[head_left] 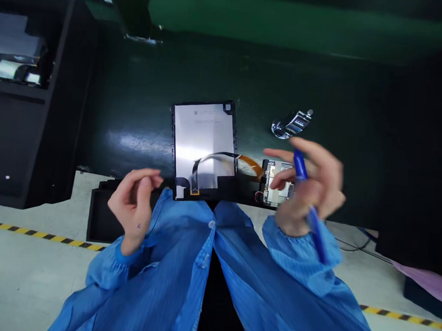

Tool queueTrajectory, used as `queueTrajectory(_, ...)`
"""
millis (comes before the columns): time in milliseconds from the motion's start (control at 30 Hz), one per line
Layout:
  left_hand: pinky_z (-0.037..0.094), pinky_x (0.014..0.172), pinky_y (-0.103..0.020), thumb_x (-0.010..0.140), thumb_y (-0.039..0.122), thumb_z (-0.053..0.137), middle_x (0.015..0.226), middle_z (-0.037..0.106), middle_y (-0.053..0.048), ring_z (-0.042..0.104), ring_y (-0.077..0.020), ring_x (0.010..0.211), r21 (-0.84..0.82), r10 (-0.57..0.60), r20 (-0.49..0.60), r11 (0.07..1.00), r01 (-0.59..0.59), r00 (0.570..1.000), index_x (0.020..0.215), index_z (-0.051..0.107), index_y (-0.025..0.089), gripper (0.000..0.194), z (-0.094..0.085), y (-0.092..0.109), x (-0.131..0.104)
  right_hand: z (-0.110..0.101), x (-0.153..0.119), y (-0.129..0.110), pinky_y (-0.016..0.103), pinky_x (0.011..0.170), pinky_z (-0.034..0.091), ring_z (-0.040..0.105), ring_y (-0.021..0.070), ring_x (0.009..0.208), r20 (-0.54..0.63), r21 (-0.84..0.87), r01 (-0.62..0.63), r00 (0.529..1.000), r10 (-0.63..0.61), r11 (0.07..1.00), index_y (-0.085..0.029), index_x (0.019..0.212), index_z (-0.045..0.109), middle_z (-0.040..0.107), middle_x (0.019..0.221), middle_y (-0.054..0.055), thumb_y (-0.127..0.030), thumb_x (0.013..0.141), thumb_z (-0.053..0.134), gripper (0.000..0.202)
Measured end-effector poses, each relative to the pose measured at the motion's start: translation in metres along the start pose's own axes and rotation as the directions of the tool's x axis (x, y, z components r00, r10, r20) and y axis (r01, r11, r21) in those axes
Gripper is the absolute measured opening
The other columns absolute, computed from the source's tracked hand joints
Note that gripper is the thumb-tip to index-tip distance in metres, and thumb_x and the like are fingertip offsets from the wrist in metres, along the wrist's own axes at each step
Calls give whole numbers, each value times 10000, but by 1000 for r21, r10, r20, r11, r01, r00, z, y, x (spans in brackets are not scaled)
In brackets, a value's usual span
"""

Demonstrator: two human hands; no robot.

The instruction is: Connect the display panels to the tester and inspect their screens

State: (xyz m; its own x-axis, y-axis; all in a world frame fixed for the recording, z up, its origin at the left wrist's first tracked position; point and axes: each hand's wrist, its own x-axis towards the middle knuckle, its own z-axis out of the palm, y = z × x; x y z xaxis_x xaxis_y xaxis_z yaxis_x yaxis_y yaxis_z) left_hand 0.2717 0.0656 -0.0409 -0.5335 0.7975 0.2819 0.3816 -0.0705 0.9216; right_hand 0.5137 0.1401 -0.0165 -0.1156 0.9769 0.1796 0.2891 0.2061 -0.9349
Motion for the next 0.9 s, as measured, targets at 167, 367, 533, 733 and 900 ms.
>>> queueTrajectory(167,372,506,-258,967,339,516,515,534,18,485,-116,489,43,-422,300,902,429,856,584,607,203,417,-20,-33,-41,30,-14,0,262,530,416,573,137,619,47,53,56,997,-59,997,-222,912,627,603,740,15,-386,998,569,194)
queueTrajectory(367,367,519,-259,910,486,600,517,542,18,486,-118,497,64,-565,416,800,597,712,589,609,193,434,6,-45,-53,86,-13,32,207,475,321,368,63,454,235,-6,-22,972,23,1000,-210,647,385,374,533,-76,-295,916,601,355)
queueTrajectory(533,368,498,-247,885,486,616,512,543,22,484,-113,489,35,-565,386,799,600,729,597,621,194,410,11,-47,-51,89,-13,38,205,474,313,340,62,434,253,-102,114,964,-85,988,-212,626,342,331,509,-79,-230,901,539,340)
queueTrajectory(733,367,489,-240,883,493,618,508,540,26,485,-108,485,22,-549,390,808,589,739,590,621,195,418,10,-46,-51,92,-16,38,200,476,322,347,53,414,288,-134,227,940,-181,965,-205,634,382,388,502,-88,-172,884,558,308)
queueTrajectory(900,370,485,-245,859,540,637,488,535,28,466,-104,459,-21,-561,402,785,620,724,589,639,191,441,10,-46,-49,87,-17,38,185,457,346,395,54,419,170,-92,188,970,-171,978,-209,647,409,430,518,-91,-176,905,594,319)
